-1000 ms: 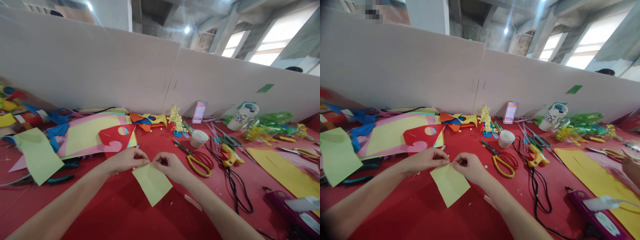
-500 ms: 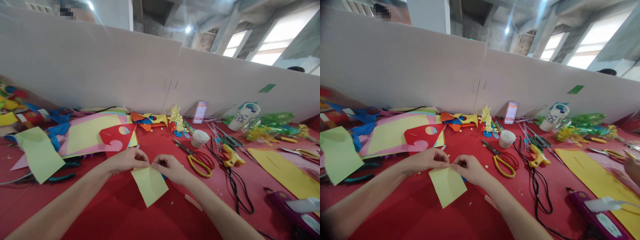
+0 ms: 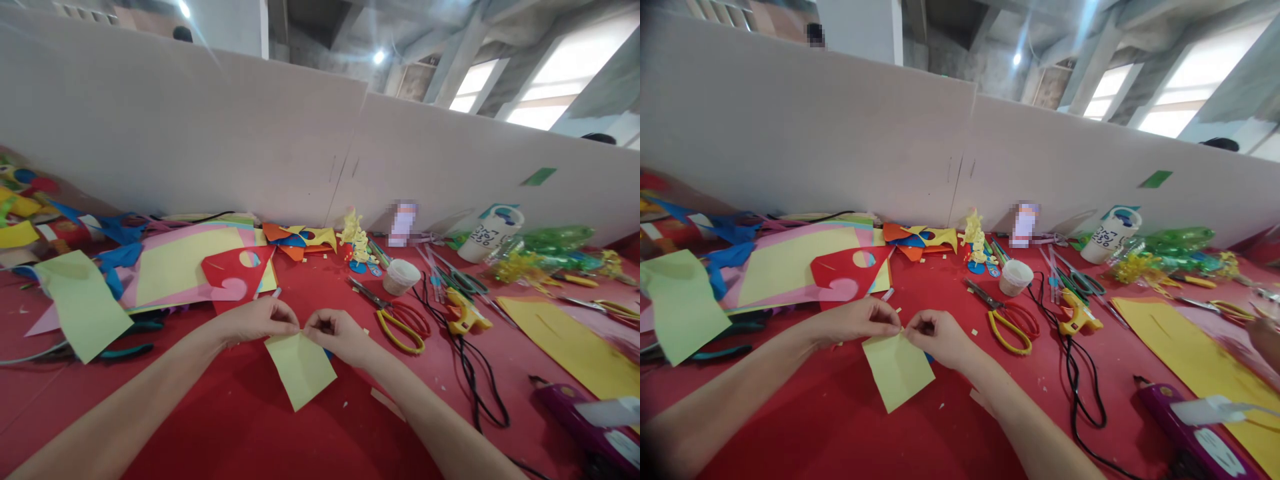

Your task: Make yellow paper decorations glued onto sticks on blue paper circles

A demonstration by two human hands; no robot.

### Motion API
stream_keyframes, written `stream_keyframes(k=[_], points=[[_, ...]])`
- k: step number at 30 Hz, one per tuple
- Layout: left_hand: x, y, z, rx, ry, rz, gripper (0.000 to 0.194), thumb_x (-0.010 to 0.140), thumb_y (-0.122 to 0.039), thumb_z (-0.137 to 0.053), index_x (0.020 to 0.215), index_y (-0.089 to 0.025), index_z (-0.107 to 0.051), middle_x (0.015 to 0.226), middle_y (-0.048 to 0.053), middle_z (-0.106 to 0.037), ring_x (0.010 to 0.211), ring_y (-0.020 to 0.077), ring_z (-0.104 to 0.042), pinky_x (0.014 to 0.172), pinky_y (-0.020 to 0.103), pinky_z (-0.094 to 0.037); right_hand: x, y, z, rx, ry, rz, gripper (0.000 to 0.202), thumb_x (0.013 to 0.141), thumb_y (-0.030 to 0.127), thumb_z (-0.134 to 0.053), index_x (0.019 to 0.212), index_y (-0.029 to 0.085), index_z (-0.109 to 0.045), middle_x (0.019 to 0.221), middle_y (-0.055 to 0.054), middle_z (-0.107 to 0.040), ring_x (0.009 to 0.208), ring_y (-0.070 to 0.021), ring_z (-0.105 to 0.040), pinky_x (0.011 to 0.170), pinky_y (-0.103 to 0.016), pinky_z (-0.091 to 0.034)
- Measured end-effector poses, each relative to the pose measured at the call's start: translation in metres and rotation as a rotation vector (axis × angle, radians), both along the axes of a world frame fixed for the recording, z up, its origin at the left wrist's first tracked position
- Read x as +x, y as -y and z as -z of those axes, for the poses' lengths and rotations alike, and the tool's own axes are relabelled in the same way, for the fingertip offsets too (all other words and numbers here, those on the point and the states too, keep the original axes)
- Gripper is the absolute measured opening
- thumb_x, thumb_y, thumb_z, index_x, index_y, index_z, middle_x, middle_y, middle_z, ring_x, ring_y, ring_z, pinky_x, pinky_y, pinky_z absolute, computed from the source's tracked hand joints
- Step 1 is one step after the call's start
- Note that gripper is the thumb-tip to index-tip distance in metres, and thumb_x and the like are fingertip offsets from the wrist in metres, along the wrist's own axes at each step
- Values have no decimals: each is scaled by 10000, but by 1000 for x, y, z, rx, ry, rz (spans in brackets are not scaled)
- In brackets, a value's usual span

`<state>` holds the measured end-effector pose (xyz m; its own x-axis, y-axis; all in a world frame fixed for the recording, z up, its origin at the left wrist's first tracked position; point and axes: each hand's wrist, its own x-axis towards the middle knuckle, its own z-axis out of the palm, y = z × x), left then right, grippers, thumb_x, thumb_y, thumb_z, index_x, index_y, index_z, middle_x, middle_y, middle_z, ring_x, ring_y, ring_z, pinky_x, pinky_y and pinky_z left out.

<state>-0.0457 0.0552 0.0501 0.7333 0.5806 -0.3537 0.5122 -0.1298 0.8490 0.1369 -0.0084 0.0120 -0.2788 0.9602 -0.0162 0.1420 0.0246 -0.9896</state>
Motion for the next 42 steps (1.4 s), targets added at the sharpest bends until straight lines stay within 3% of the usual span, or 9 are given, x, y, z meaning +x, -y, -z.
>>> stream_keyframes(k=[8,12,19,27,35,42], points=[[0,-1,2,-20,57,-37,163,677,-334,-635,731,-183,-665,640,-31,-562,625,113,-460,579,209,-331,2,2,-5,65,51,-23,242,779,373,-536,677,154,-554,591,26,-464,538,-84,-401,510,-215,-334],[1,1,-1,0,32,-36,170,675,-332,-634,736,-181,-684,645,-27,-584,639,119,-476,593,211,-340,1,1,-3,-22,52,7,212,743,348,-576,667,151,-555,566,35,-469,504,-70,-397,482,-201,-326],[2,3,-3,-140,11,-55,183,663,-331,-634,716,-165,-691,645,5,-625,619,144,-519,594,244,-365,-2,1,-1,-97,68,37,145,682,271,-613,629,157,-541,553,46,-464,492,-64,-400,485,-200,-326],[3,3,-1,-167,36,-52,144,627,-286,-665,681,-154,-685,529,-38,-501,537,106,-402,554,237,-319,-2,2,-2,-76,82,31,108,675,222,-607,634,151,-538,524,64,-401,474,-51,-346,454,-185,-280],[0,-1,6,-189,62,-26,178,661,-309,-659,771,-169,-664,702,-18,-590,677,123,-492,651,232,-358,3,1,-5,17,160,-32,222,774,334,-527,670,142,-566,575,34,-454,518,-72,-380,490,-203,-302],[1,-1,7,-237,56,-13,195,665,-331,-657,773,-169,-648,706,-15,-591,680,130,-510,653,234,-370,3,0,-1,-13,172,-22,138,729,258,-569,661,138,-581,554,41,-457,499,-64,-361,483,-194,-302]])
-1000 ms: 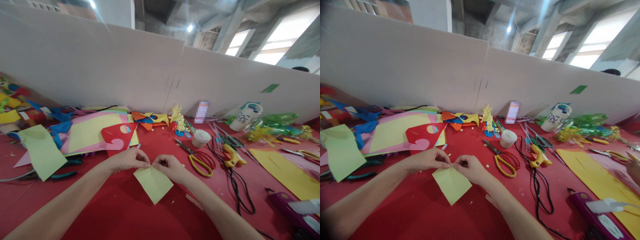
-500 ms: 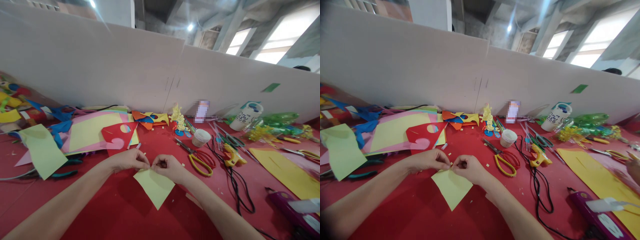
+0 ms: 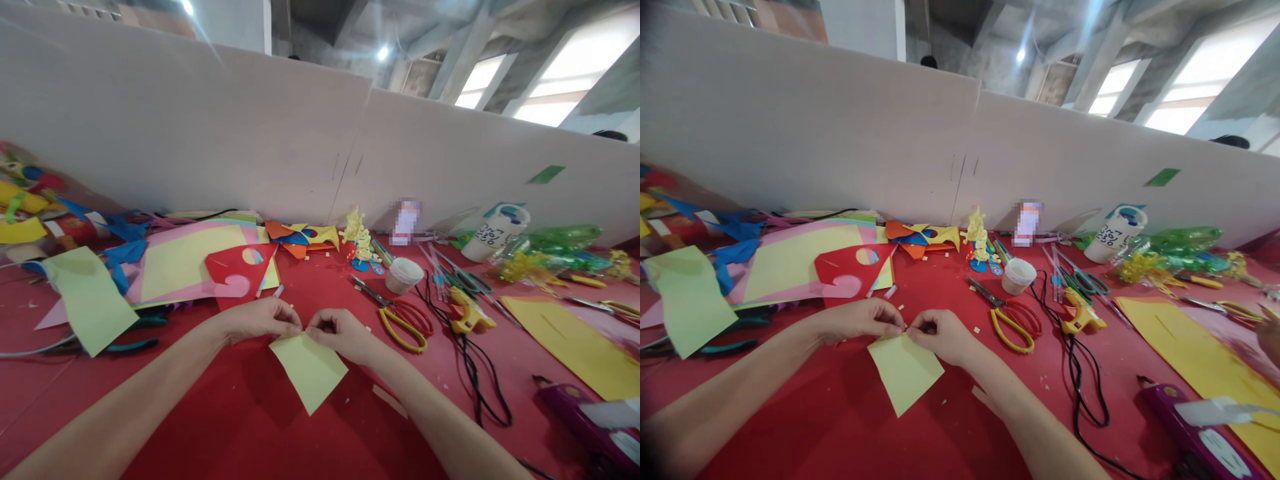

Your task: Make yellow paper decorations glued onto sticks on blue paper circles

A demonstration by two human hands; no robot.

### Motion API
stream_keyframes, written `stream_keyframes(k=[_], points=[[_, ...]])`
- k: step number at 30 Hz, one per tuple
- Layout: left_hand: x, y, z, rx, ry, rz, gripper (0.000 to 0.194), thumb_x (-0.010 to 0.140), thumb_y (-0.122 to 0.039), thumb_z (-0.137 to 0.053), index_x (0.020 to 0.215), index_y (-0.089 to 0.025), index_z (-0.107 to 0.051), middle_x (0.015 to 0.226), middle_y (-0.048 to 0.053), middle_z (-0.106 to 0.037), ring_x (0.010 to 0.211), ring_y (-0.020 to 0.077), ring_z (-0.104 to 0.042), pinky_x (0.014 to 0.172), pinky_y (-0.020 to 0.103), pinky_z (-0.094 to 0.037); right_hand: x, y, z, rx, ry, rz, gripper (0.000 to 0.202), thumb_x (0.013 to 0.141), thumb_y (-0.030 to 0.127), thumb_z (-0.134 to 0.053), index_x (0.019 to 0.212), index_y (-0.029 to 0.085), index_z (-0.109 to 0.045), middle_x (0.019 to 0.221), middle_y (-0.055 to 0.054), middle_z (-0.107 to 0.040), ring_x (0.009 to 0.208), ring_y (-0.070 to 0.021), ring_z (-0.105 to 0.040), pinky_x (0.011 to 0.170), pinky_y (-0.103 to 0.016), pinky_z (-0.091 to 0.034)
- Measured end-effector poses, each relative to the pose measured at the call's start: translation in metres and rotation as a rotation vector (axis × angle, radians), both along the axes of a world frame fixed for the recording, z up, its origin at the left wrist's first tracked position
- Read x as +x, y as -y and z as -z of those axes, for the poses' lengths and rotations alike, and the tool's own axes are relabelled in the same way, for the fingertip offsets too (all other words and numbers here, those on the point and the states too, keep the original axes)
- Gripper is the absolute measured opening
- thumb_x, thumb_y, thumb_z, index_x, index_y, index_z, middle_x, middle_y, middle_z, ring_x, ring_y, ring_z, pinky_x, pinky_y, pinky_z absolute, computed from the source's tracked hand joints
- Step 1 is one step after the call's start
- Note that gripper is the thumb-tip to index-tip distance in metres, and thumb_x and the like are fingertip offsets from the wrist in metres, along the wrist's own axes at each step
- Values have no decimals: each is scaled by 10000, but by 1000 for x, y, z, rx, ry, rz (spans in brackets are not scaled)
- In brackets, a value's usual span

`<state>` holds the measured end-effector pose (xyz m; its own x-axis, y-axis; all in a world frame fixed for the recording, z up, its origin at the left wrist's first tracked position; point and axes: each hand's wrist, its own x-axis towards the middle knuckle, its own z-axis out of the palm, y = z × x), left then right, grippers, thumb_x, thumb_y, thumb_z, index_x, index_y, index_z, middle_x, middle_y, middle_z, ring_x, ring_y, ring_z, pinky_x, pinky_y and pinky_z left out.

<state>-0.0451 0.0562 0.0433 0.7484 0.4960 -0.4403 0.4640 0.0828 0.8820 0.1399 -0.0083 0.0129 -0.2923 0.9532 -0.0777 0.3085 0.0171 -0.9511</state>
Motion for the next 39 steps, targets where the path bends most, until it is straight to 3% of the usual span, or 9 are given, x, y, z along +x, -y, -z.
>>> stream_keyframes(k=[12,19,27,34,39], points=[[-1,-2,7,22,-33,62,212,662,-349,-666,781,-174,-665,705,-7,-597,673,140,-510,641,239,-356,-3,5,-5,69,132,26,29,678,160,-592,688,138,-610,556,40,-474,513,-69,-375,482,-183,-306],[-3,-2,4,122,-40,43,254,669,-402,-659,791,-179,-655,721,-7,-600,713,147,-518,657,233,-365,3,3,-5,102,207,-48,243,809,302,-495,683,131,-612,554,31,-457,509,-70,-356,464,-189,-279],[-2,-2,5,74,-42,58,223,673,-361,-661,798,-177,-674,714,-2,-607,687,141,-511,634,229,-355,0,3,-3,46,161,11,94,723,217,-581,695,142,-632,570,24,-507,527,-79,-415,490,-191,-339],[-2,-3,3,133,-30,91,230,662,-375,-670,782,-180,-685,702,-4,-612,681,141,-509,634,230,-348,0,4,-4,71,113,-17,60,684,154,-578,710,139,-629,595,20,-529,541,-84,-424,520,-201,-348],[-2,-1,1,145,-26,73,217,667,-357,-666,792,-179,-681,710,1,-613,690,143,-514,626,230,-358,3,4,-5,83,154,-75,200,788,294,-530,720,135,-630,579,22,-497,524,-77,-389,488,-195,-311]])
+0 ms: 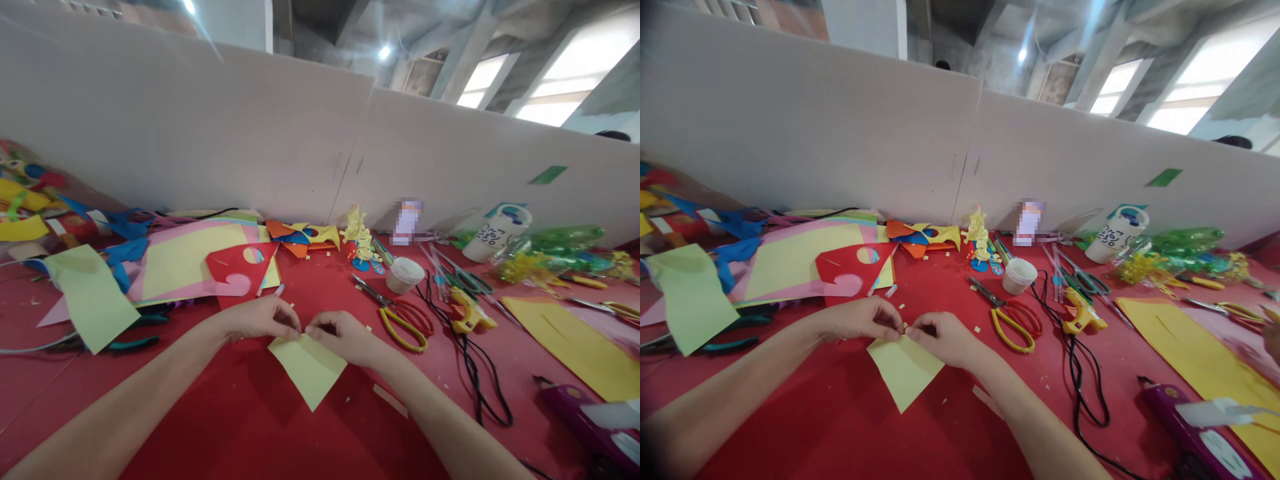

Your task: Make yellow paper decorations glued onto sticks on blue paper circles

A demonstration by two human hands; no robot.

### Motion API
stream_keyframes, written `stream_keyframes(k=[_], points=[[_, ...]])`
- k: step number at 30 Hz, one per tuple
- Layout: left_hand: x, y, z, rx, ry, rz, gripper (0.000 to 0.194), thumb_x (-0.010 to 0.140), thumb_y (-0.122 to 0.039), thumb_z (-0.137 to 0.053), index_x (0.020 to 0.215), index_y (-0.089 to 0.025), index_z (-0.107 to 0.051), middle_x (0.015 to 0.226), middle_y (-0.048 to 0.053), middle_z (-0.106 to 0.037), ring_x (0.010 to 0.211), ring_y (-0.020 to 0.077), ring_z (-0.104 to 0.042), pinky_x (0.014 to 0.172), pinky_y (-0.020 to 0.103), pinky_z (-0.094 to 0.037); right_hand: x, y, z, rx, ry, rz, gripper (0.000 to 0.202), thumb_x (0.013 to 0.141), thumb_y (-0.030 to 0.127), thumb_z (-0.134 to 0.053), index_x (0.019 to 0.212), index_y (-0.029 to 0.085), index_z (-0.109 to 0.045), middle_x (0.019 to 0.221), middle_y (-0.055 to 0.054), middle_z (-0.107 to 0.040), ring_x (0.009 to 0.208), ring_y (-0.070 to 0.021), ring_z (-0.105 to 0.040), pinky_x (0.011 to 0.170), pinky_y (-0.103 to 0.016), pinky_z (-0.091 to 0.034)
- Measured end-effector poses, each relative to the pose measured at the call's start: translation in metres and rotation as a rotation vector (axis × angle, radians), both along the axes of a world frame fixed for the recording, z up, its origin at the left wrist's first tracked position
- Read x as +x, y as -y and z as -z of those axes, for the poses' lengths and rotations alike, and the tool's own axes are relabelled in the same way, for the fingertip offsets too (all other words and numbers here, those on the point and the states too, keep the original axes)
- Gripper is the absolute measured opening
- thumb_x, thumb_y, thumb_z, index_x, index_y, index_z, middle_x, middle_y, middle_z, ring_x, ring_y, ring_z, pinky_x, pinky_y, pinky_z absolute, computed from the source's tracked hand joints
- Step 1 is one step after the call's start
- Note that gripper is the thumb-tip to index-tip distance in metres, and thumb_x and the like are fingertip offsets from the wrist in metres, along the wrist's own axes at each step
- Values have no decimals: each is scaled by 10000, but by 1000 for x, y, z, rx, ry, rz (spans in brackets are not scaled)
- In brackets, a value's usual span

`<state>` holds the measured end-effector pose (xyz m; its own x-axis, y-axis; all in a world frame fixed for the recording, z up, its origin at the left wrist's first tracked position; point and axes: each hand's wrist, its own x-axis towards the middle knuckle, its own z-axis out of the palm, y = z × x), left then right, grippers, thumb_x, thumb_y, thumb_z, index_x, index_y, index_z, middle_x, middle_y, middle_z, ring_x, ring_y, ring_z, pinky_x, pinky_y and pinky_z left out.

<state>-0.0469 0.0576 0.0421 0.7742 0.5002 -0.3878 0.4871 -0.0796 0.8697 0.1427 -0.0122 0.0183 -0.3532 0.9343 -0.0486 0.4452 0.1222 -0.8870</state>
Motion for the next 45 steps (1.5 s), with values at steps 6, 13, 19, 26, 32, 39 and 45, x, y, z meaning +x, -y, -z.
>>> stream_keyframes(k=[6,13,19,26,32,39,45], points=[[1,1,-2,41,-15,-5,215,662,-364,-663,769,-177,-678,678,-4,-596,657,137,-494,591,228,-345,0,0,-1,11,48,3,198,793,273,-526,701,136,-636,577,23,-499,528,-75,-385,491,-191,-314],[-1,1,-3,29,-36,15,205,666,-364,-663,785,-203,-707,741,5,-653,736,162,-534,661,242,-358,-1,0,3,14,-63,21,96,735,222,-576,724,145,-632,631,5,-564,580,-98,-473,560,-214,-382],[-2,-1,-2,7,-1,0,197,656,-375,-681,754,-206,-705,687,-5,-629,686,141,-520,621,225,-360,0,0,0,18,-59,3,157,779,275,-553,752,139,-628,632,5,-556,565,-91,-447,534,-207,-361],[-1,0,-3,61,-31,8,210,666,-392,-662,769,-212,-700,712,-9,-629,704,135,-525,625,214,-371,-1,-1,0,19,24,17,169,795,272,-539,738,146,-636,636,5,-575,564,-90,-455,521,-200,-358],[0,-1,1,87,2,30,222,679,-399,-649,776,-202,-688,711,-6,-626,693,139,-525,636,224,-371,-2,-1,2,52,-10,47,102,747,244,-589,727,156,-634,637,0,-586,587,-103,-494,568,-218,-405],[0,-1,3,147,-2,-15,200,683,-366,-645,768,-187,-670,715,2,-625,707,149,-546,637,232,-394,-2,-2,7,181,57,75,143,777,282,-571,732,161,-633,667,-14,-605,581,-103,-502,557,-212,-399],[6,7,-14,427,-25,-129,209,688,-339,-637,823,-178,-645,822,30,-644,776,181,-572,691,264,-421,-4,-2,3,364,185,107,119,781,206,-561,680,162,-605,629,-5,-553,565,-101,-471,549,-205,-363]])
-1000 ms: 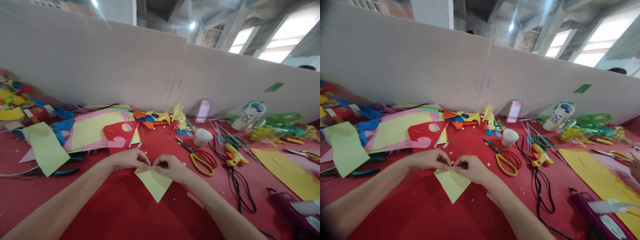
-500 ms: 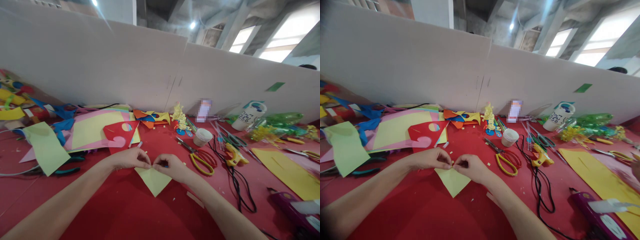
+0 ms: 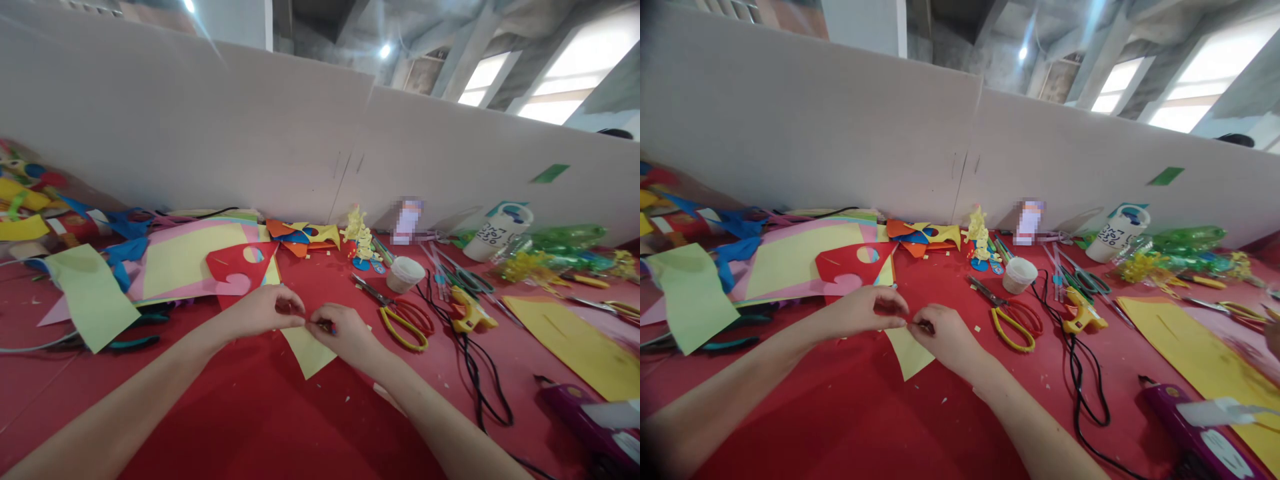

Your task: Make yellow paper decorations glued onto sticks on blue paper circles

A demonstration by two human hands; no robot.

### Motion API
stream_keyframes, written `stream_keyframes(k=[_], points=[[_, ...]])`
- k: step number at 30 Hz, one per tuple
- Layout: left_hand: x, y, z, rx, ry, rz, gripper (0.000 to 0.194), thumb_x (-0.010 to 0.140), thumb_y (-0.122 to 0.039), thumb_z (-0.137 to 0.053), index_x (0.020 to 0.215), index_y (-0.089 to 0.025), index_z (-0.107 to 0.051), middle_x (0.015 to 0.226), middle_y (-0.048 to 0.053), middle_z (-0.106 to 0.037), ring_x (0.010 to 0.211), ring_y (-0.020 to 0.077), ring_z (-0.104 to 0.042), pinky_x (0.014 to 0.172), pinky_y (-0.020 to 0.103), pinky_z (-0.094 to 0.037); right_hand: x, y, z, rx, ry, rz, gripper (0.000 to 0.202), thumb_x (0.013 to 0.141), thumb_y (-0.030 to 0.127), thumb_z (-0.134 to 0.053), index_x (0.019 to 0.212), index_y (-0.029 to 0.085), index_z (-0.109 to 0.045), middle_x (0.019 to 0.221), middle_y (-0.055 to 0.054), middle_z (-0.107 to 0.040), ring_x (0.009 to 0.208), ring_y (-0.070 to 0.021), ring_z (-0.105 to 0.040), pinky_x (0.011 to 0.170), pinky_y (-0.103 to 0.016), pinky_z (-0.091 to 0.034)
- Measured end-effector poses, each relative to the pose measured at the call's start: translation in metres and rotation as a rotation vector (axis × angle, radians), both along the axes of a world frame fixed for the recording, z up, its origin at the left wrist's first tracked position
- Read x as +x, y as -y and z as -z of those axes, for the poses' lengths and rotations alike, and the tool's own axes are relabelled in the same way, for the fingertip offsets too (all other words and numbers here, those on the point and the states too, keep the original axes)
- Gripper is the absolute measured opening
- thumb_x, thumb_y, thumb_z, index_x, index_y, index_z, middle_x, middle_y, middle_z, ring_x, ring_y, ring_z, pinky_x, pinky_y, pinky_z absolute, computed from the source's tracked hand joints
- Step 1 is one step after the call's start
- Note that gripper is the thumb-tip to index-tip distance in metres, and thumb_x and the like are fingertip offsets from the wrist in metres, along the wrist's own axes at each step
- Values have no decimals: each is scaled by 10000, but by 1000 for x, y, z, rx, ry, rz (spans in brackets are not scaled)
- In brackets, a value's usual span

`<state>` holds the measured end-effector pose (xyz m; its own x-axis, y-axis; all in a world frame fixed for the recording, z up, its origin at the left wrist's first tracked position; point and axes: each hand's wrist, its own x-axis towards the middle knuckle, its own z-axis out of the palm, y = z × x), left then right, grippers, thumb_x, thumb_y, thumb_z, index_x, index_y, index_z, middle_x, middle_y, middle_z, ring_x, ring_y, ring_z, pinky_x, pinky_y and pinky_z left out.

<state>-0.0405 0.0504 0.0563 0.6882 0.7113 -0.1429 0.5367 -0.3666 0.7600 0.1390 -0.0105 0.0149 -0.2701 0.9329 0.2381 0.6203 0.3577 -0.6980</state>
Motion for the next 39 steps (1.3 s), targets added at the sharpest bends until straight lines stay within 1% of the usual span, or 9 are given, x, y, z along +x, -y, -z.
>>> stream_keyframes(k=[2,5,10,17,24,29,34,37,39], points=[[3,8,-10,148,64,17,135,715,-303,-623,792,-195,-643,869,16,-624,835,171,-560,760,259,-409,-1,1,-2,35,35,-1,101,771,173,-567,675,158,-592,630,-4,-533,565,-101,-466,550,-203,-356],[7,20,-19,215,74,133,126,751,-320,-602,812,-230,-666,903,6,-603,838,159,-549,741,244,-411,-2,3,-1,82,83,15,112,728,137,-612,632,155,-556,606,10,-486,550,-98,-447,529,-196,-333],[10,27,-16,328,24,194,124,784,-280,-574,767,-219,-680,853,4,-597,827,157,-544,779,270,-391,-4,4,5,179,115,47,199,657,83,-665,574,160,-502,575,38,-435,524,-85,-408,504,-187,-294],[9,22,-14,211,78,179,96,766,-221,-582,744,-208,-675,812,-6,-597,782,134,-564,735,244,-419,-6,7,-2,204,120,30,203,696,145,-662,564,158,-510,564,35,-446,517,-82,-421,502,-183,-304],[4,10,-11,64,126,153,65,734,-235,-594,717,-184,-632,769,0,-612,759,139,-573,704,240,-440,-7,9,-9,161,25,55,116,695,112,-612,592,160,-594,554,22,-510,513,-81,-461,512,-177,-345],[-4,-4,-10,149,164,-92,166,782,-332,-515,795,-197,-611,808,10,-640,762,157,-580,703,256,-445,-4,6,-12,73,-113,134,129,737,216,-590,630,170,-644,571,-7,-600,499,-91,-484,497,-191,-369],[-31,-37,-4,555,234,-731,151,780,-312,-489,791,-189,-576,852,48,-629,790,201,-592,737,318,-448,3,1,-10,-91,-294,174,163,733,289,-582,661,159,-650,622,-28,-637,550,-115,-537,516,-209,-400],[-50,-53,-1,751,283,-937,98,803,-249,-441,768,-196,-515,797,54,-584,777,211,-569,696,329,-450,6,-3,-8,-185,-416,178,188,709,328,-597,653,154,-640,596,-17,-611,530,-109,-516,501,-213,-385],[-60,-60,2,799,376,-1025,105,844,-245,-382,790,-212,-466,765,34,-555,742,192,-556,680,323,-445,8,-5,-6,-233,-493,170,201,693,348,-610,647,154,-636,567,-3,-581,503,-98,-486,480,-210,-362]])
